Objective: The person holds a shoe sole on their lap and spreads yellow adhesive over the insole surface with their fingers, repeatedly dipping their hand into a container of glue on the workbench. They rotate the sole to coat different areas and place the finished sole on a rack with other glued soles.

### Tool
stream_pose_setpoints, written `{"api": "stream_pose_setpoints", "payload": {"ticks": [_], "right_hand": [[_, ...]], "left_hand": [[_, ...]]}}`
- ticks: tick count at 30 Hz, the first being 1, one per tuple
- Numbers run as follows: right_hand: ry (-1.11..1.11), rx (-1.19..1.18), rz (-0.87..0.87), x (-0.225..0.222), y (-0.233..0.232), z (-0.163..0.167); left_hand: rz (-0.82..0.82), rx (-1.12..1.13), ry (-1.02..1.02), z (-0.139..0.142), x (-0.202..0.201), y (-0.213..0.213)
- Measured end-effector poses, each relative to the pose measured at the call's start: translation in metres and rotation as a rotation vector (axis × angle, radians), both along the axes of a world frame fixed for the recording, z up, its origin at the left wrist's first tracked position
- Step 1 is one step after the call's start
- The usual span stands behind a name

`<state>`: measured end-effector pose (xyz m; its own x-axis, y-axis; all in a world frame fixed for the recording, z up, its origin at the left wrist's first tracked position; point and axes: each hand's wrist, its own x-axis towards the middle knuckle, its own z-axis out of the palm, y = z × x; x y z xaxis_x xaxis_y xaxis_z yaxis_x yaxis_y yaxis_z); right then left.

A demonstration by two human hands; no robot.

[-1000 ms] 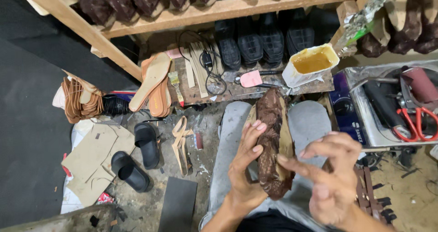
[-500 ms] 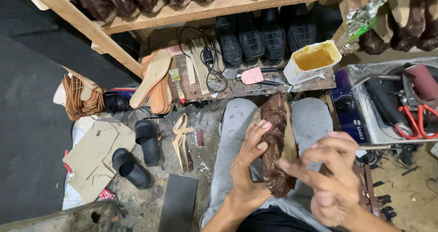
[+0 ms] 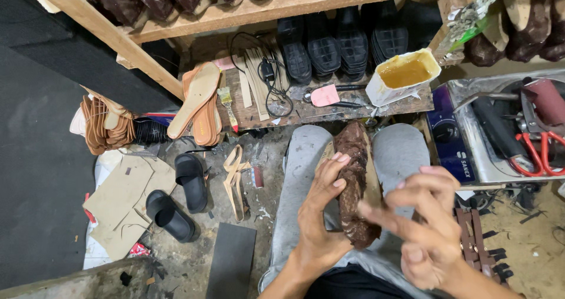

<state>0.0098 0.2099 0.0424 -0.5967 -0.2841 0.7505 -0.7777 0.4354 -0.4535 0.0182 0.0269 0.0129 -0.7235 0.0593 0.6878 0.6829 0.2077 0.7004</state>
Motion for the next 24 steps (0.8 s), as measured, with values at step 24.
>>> {"api": "stream_pose_setpoints", "payload": {"ticks": [24], "right_hand": [[0.03, 0.07, 0.004, -0.002, 0.004, 0.008]], "left_hand": [[-0.019, -0.014, -0.078, 0.001, 0.004, -0.004]]}}
